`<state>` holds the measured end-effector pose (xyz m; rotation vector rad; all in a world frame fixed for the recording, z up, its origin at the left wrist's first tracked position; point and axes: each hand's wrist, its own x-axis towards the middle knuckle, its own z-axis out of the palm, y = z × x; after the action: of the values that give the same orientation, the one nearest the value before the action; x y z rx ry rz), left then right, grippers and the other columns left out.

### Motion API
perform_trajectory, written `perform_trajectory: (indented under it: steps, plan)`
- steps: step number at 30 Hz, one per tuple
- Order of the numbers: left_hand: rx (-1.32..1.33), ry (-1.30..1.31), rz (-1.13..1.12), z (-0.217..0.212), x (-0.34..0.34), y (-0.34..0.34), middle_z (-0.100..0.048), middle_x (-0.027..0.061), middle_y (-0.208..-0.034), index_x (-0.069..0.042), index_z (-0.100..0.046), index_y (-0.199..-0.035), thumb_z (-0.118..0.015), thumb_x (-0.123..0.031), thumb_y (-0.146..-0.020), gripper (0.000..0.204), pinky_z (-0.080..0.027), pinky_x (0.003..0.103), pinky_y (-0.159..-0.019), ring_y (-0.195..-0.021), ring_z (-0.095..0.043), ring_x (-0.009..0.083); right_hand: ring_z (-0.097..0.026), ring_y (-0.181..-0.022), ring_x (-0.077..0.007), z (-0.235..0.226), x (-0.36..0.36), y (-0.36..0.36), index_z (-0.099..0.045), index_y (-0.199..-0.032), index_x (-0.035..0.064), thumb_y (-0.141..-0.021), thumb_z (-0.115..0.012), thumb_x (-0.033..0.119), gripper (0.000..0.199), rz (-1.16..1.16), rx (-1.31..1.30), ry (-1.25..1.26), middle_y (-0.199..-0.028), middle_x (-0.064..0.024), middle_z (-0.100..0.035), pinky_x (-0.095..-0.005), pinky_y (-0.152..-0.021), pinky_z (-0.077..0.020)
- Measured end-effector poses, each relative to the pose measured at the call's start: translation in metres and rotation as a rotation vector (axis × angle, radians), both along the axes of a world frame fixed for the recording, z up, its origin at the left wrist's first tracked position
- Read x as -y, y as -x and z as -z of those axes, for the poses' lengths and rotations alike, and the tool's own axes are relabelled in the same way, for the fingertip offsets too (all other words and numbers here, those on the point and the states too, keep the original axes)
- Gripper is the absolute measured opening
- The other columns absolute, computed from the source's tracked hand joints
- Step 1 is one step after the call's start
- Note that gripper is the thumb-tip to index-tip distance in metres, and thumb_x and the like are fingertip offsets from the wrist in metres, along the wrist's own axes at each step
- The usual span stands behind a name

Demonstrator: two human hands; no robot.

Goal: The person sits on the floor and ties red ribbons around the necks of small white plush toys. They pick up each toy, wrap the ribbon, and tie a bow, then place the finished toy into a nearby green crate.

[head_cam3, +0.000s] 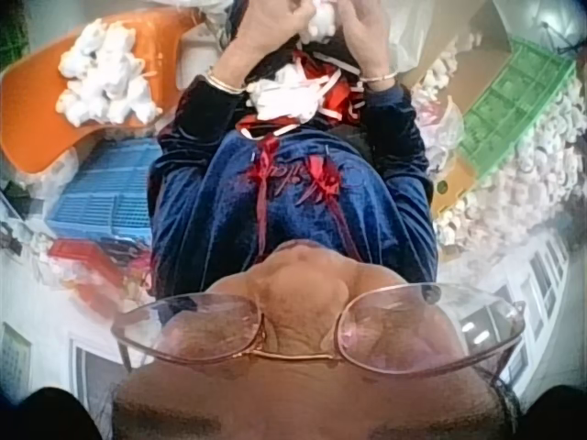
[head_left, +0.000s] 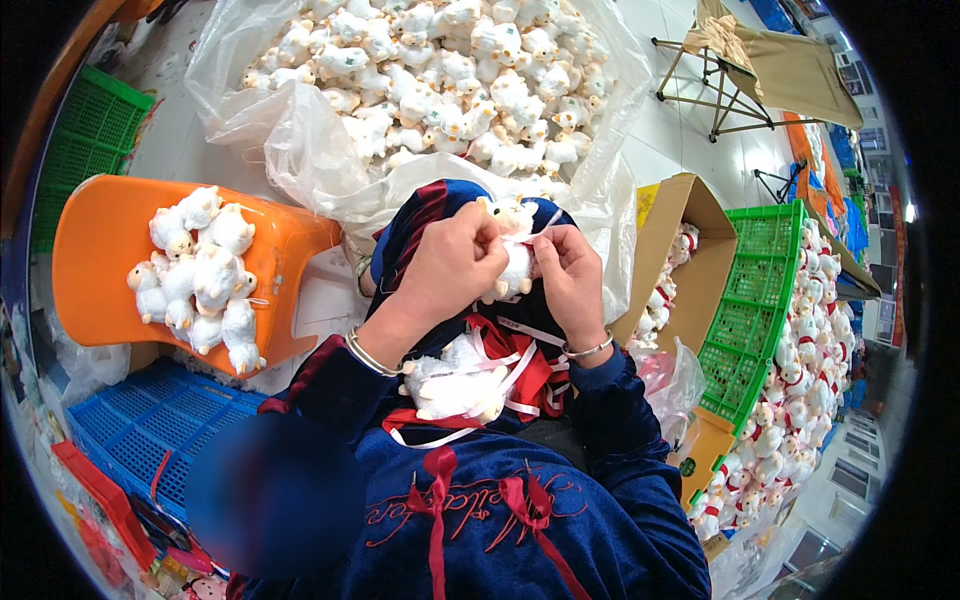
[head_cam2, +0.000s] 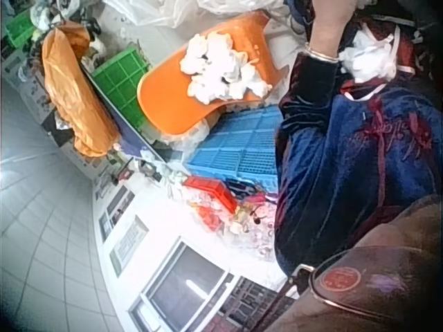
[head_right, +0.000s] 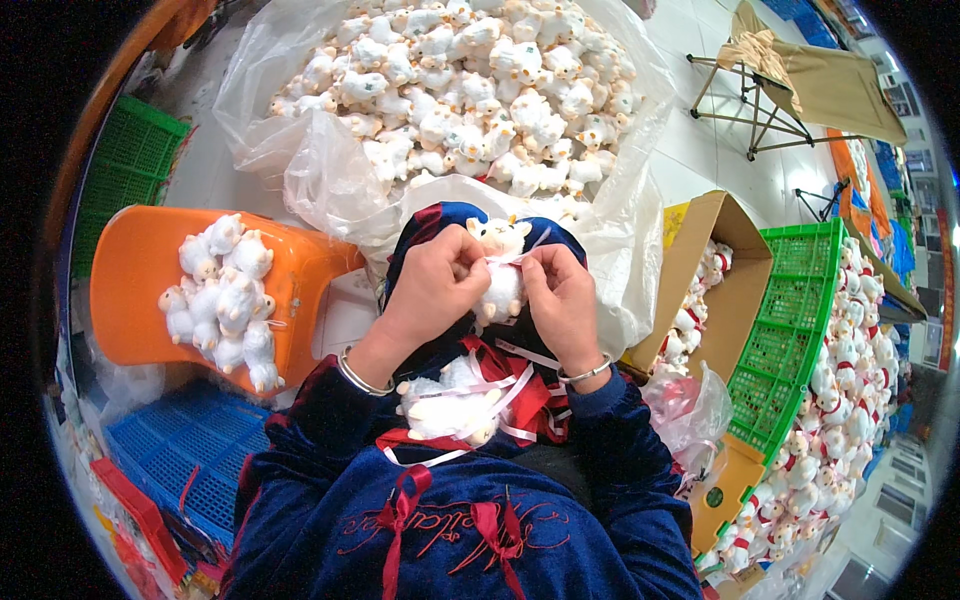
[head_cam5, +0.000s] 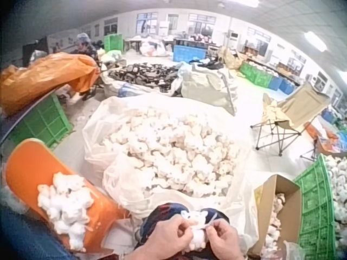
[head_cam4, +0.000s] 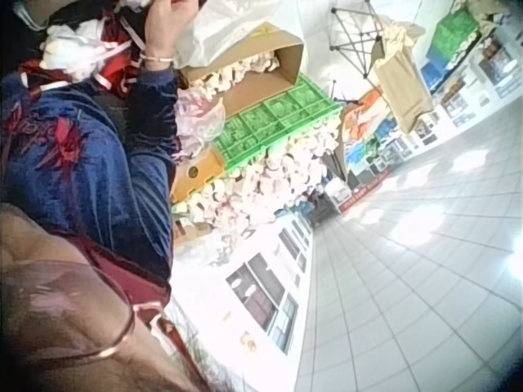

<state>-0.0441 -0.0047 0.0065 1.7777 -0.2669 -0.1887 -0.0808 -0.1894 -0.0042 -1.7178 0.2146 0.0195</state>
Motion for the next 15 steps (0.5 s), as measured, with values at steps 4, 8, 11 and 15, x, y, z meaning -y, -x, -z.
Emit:
perform_trajectory:
  steps: [4,8,11,15]
  plan:
    - [-0.177,0.023,-0.015,0.008,-0.007,-0.009,-0.066,0.0053,-0.074,0.004,-0.065,-0.091,-0.064,-0.018,-0.096,0.022,-0.049,0.026,-0.062,-0.068,-0.059,0.0080,-0.057,-0.068,-0.0066,-0.001,0.002,-0.001,-0.062,-0.104,-0.0015,-0.106,-0.053,0.015,0.019,-0.029,-0.014,-0.163,-0.084,-0.0002,-0.062,-0.0214,-0.061,-0.0470]
    - [-0.225,-0.086,-0.003,0.007,-0.006,-0.014,-0.063,0.0129,-0.065,0.006,-0.064,-0.079,-0.065,-0.032,-0.097,0.042,-0.050,0.031,-0.059,-0.062,-0.063,0.0161,-0.056,-0.066,-0.0067,-0.009,0.003,-0.005,-0.063,-0.105,0.0003,-0.109,-0.048,0.025,0.029,-0.071,-0.057,-0.231,-0.083,-0.0006,-0.061,-0.0210,-0.061,-0.0457]
    - [-0.235,-0.159,0.016,0.005,-0.006,-0.015,-0.064,0.0163,-0.062,0.006,-0.064,-0.073,-0.066,-0.039,-0.096,0.051,-0.051,0.034,-0.059,-0.060,-0.066,0.0206,-0.054,-0.067,-0.0053,-0.012,0.002,-0.008,-0.062,-0.103,0.0009,-0.109,-0.050,0.027,0.030,-0.088,-0.085,-0.235,-0.082,0.0000,-0.061,-0.0208,-0.060,-0.0445]
    - [-0.419,-0.219,0.066,-0.014,-0.012,-0.020,-0.066,0.0160,-0.062,0.005,-0.067,-0.073,-0.067,-0.042,-0.094,0.052,-0.052,0.033,-0.059,-0.059,-0.066,0.0202,-0.053,-0.069,-0.0034,-0.013,-0.003,-0.014,-0.061,-0.099,0.0010,-0.103,-0.062,0.023,0.023,-0.125,-0.186,-0.053,-0.081,0.0013,-0.059,-0.0206,-0.061,-0.0446]
